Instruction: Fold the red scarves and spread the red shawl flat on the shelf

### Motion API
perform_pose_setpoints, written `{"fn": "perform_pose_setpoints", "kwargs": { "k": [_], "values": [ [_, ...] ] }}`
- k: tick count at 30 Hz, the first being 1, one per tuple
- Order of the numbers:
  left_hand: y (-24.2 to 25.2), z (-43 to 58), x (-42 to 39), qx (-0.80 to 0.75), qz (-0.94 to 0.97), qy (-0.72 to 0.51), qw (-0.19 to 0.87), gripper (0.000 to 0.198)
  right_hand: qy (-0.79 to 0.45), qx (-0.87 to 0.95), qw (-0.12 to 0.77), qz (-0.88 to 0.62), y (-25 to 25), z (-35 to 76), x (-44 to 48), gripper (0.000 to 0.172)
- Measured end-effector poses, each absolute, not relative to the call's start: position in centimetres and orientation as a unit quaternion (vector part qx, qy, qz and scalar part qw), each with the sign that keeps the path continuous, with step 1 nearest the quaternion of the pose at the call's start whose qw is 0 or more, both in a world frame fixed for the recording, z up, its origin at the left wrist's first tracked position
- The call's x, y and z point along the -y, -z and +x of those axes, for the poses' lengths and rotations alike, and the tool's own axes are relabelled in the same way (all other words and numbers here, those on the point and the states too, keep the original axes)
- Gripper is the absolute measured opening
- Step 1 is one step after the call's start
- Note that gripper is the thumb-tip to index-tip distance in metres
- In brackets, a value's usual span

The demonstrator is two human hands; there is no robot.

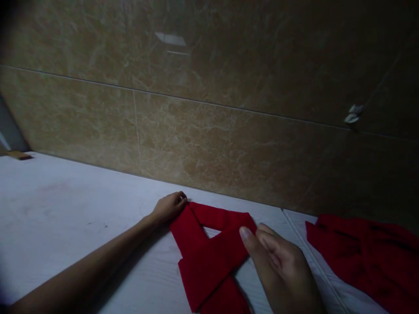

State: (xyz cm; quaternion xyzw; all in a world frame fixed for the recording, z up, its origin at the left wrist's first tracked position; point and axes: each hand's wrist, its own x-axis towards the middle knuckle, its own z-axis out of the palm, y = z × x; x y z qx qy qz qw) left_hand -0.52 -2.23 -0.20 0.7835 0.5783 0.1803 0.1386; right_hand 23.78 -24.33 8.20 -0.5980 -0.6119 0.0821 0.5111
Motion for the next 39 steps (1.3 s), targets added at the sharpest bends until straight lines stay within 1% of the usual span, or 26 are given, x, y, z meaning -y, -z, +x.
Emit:
{"fn": "perform_pose_setpoints", "kwargs": {
  "k": [2,3,5,9,13,16,19,23,26,28,29,32,34,35,37,39],
  "values": [
    [0.3,-0.5,2.2,-0.577,0.785,-0.180,0.139,0.032,-0.137,0.600,0.500,-0.610,-7.6,23.6,22.3,0.053],
    [0.3,-0.5,2.1,-0.576,0.785,-0.181,0.138,0.032,-0.158,0.587,0.501,-0.616,-6.9,23.4,21.5,0.055],
    [0.4,-0.5,2.0,-0.575,0.786,-0.183,0.135,0.032,-0.141,0.577,0.510,-0.623,-5.1,23.1,20.3,0.052],
    [0.4,-0.4,2.0,-0.583,0.780,-0.178,0.140,0.032,-0.073,0.635,0.492,-0.591,-2.0,22.6,19.6,0.043],
    [0.3,-0.4,2.0,-0.583,0.781,-0.173,0.141,0.032,-0.059,0.652,0.482,-0.582,-1.9,23.3,18.6,0.040],
    [0.3,-0.4,2.1,-0.581,0.782,-0.175,0.140,0.032,-0.075,0.639,0.484,-0.594,-2.9,24.8,16.6,0.045],
    [0.3,-0.5,2.1,-0.579,0.784,-0.175,0.140,0.032,-0.115,0.577,0.528,-0.613,-3.5,26.2,14.1,0.053],
    [0.4,-0.5,2.0,-0.579,0.784,-0.176,0.139,0.032,-0.240,0.461,0.631,-0.576,-3.3,26.7,11.5,0.067],
    [0.6,-0.5,1.8,-0.581,0.783,-0.177,0.136,0.033,-0.286,0.439,0.652,-0.549,-2.5,27.1,10.6,0.072],
    [0.7,-0.4,1.8,-0.581,0.783,-0.176,0.135,0.033,-0.266,0.447,0.637,-0.569,-2.1,27.7,10.4,0.068],
    [0.7,-0.4,1.7,-0.582,0.783,-0.176,0.135,0.033,-0.236,0.454,0.621,-0.594,-2.0,28.0,10.4,0.064],
    [0.7,-0.3,1.7,-0.583,0.782,-0.173,0.135,0.033,-0.067,0.479,0.556,-0.676,-1.9,29.2,10.9,0.047],
    [0.7,-0.3,1.7,-0.584,0.782,-0.174,0.133,0.034,0.049,0.491,0.529,-0.690,-1.8,30.0,11.2,0.038],
    [0.7,-0.3,1.7,-0.584,0.782,-0.176,0.132,0.034,0.085,0.495,0.523,-0.689,-1.6,30.4,11.4,0.034],
    [0.7,-0.3,1.7,-0.583,0.782,-0.177,0.132,0.034,0.107,0.499,0.523,-0.683,-0.9,31.1,11.7,0.027],
    [0.8,-0.3,1.6,-0.583,0.782,-0.176,0.131,0.034,0.087,0.484,0.539,-0.684,-0.3,31.9,12.0,0.022]
  ]
}}
